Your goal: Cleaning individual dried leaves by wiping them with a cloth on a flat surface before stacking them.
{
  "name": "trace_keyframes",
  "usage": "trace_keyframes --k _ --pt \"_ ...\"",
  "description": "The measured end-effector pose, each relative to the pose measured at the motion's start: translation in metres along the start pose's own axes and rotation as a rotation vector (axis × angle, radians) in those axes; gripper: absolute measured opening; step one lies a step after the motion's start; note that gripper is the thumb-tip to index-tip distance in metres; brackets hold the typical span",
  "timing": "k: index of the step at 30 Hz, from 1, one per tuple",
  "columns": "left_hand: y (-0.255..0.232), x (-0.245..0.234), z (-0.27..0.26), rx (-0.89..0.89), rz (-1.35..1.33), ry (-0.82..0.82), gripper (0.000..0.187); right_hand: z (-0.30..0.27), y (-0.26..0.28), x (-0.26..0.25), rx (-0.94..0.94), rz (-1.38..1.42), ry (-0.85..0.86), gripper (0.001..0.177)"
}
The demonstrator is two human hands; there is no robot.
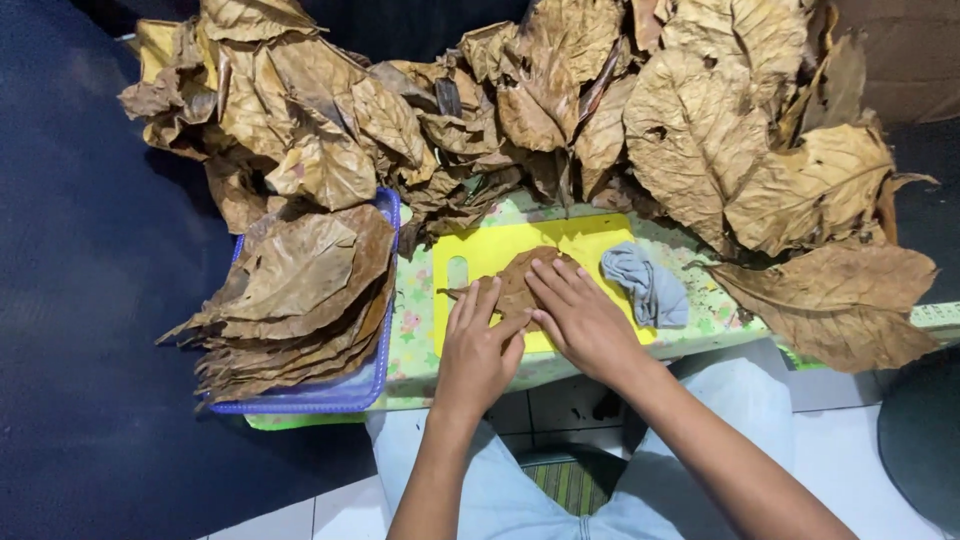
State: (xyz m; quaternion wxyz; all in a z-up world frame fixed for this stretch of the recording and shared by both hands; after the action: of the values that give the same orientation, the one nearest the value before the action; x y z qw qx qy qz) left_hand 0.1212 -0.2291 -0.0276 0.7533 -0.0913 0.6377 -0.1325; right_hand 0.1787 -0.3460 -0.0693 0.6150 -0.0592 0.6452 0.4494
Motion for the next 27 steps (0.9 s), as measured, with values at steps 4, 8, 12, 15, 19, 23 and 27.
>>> trace_keyframes --k 4,8,12,15,19,23,27 --pt "0.001 -0.003 0.002 -0.014 -0.041 0.054 0.027 -0.005 -0.005 0.004 0.043 -0.033 0.028 0.055" --pt "0.006 0.005 0.004 -0.046 -0.001 0.085 0.034 -0.003 -0.011 0.007 0.086 -0.072 0.064 0.059" --pt "0.011 0.011 0.001 -0.078 0.085 0.004 0.045 -0.004 -0.012 0.008 0.121 -0.070 0.146 0.063" --pt "0.009 0.010 0.004 -0.061 0.114 0.004 0.042 -0.001 -0.013 0.006 0.119 -0.058 0.165 0.064" --pt "0.003 0.007 0.005 -0.030 0.123 0.015 0.041 0.004 -0.002 0.002 0.120 -0.072 0.145 0.066" --pt "0.001 0.015 0.004 -0.011 0.156 0.038 0.040 0.004 0.010 0.005 0.046 0.053 0.070 0.056" --pt "0.006 0.024 0.007 -0.025 0.124 0.079 0.041 0.000 0.001 0.012 0.040 0.007 0.075 0.058"
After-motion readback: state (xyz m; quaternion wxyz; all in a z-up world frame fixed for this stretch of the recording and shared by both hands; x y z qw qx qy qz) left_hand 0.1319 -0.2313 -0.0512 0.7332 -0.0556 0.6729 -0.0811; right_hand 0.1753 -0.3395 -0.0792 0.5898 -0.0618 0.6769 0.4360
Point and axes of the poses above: each hand's wrist, its own z-axis towards the middle knuckle, its own x-axis out of the palm, y = z × x, the point moved 8 cm from there along z, towards the middle knuckle, and after that the axes turned 12 degrees about z, right-handed, at the moved point
